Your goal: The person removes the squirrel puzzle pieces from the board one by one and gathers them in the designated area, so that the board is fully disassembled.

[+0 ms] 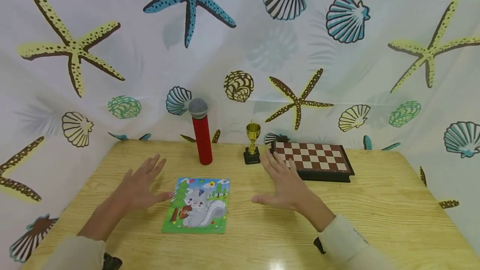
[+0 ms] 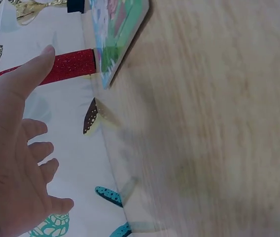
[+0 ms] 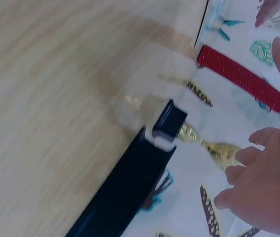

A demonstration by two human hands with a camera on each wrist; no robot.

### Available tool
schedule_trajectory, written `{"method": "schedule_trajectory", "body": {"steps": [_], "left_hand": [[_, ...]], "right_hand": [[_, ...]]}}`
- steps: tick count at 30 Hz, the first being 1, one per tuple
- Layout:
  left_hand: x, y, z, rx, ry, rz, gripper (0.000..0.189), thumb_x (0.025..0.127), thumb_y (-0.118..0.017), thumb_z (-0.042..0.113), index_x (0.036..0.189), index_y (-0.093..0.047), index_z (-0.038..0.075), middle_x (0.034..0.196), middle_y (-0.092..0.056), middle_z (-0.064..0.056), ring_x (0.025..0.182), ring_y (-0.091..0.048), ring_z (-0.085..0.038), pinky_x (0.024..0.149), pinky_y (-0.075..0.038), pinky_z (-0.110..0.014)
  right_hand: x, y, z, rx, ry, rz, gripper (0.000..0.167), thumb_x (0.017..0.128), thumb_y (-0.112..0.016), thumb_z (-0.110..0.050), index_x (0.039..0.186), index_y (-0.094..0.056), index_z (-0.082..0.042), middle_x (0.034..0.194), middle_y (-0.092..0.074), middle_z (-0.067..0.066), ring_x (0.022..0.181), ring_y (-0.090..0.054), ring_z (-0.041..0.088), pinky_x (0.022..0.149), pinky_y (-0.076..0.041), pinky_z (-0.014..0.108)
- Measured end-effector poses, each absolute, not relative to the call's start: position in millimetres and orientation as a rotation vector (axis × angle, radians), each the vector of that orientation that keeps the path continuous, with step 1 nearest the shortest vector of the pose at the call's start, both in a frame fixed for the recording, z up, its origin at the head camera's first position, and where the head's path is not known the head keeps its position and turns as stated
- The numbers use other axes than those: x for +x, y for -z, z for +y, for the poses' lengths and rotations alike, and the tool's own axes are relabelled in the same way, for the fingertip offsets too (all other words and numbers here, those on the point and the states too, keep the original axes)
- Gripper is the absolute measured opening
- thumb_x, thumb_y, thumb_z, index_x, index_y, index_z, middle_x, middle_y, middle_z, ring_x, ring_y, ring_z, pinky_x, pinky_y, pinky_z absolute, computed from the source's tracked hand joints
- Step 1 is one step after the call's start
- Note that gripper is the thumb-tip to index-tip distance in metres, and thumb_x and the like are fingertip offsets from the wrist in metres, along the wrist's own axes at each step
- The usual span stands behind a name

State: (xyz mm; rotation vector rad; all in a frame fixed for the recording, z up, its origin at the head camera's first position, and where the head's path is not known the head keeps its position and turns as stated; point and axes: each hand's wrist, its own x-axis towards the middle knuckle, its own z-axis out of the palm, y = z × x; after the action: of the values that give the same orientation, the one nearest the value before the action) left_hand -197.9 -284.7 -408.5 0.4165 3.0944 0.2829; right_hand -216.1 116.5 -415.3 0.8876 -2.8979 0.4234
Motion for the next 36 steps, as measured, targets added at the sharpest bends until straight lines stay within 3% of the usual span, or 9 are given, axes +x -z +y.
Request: {"method": "schedule_trajectory", "body": {"steps": [9, 19, 27, 36], "left_hand": [[-189.4, 426.4, -275.9, 0.518, -0.360, 3.046, 0.096, 0.078, -0.065, 0.060, 0.147, -0.032, 0.001, 0.153, -0.027, -0.023, 0.138, -0.026, -0.046, 0.101, -0.021, -0.074], [-182.8, 437.1, -262.6, 0.518, -0.315, 2.962, 0.100, 0.078, -0.057, 0.070, 0.147, -0.032, 0.001, 0.151, -0.034, -0.020, 0.139, -0.028, -0.045, 0.103, -0.021, -0.073], [-178.8, 439.8, -263.3, 0.532, -0.328, 2.910, 0.095, 0.080, -0.057, 0.068, 0.144, -0.037, 0.001, 0.150, -0.036, -0.019, 0.139, -0.029, -0.045, 0.101, -0.020, -0.075], [-177.9, 440.4, -259.5, 0.554, -0.319, 2.905, 0.095, 0.078, -0.059, 0.068, 0.143, -0.040, 0.003, 0.152, -0.034, -0.016, 0.140, -0.027, -0.043, 0.102, -0.020, -0.074]], "right_hand": [[-210.3, 424.7, 79.2, 1.053, -0.480, -3.042, 0.100, 0.082, -0.056, -0.066, 0.154, -0.010, -0.014, 0.161, -0.009, 0.007, 0.148, -0.013, 0.030, 0.114, -0.016, 0.060], [-200.4, 436.0, 45.5, 1.177, -0.397, -3.159, 0.096, 0.080, -0.056, -0.069, 0.151, -0.025, -0.011, 0.159, -0.021, 0.006, 0.147, -0.019, 0.027, 0.117, -0.020, 0.051], [-194.4, 439.8, 35.9, 1.239, -0.307, -3.189, 0.086, 0.084, -0.055, -0.065, 0.149, -0.033, -0.013, 0.158, -0.025, 0.003, 0.147, -0.021, 0.023, 0.118, -0.021, 0.045], [-191.7, 438.4, 36.9, 1.231, -0.217, -3.200, 0.086, 0.083, -0.054, -0.067, 0.147, -0.036, -0.012, 0.157, -0.027, 0.003, 0.146, -0.023, 0.021, 0.118, -0.023, 0.039]]}}
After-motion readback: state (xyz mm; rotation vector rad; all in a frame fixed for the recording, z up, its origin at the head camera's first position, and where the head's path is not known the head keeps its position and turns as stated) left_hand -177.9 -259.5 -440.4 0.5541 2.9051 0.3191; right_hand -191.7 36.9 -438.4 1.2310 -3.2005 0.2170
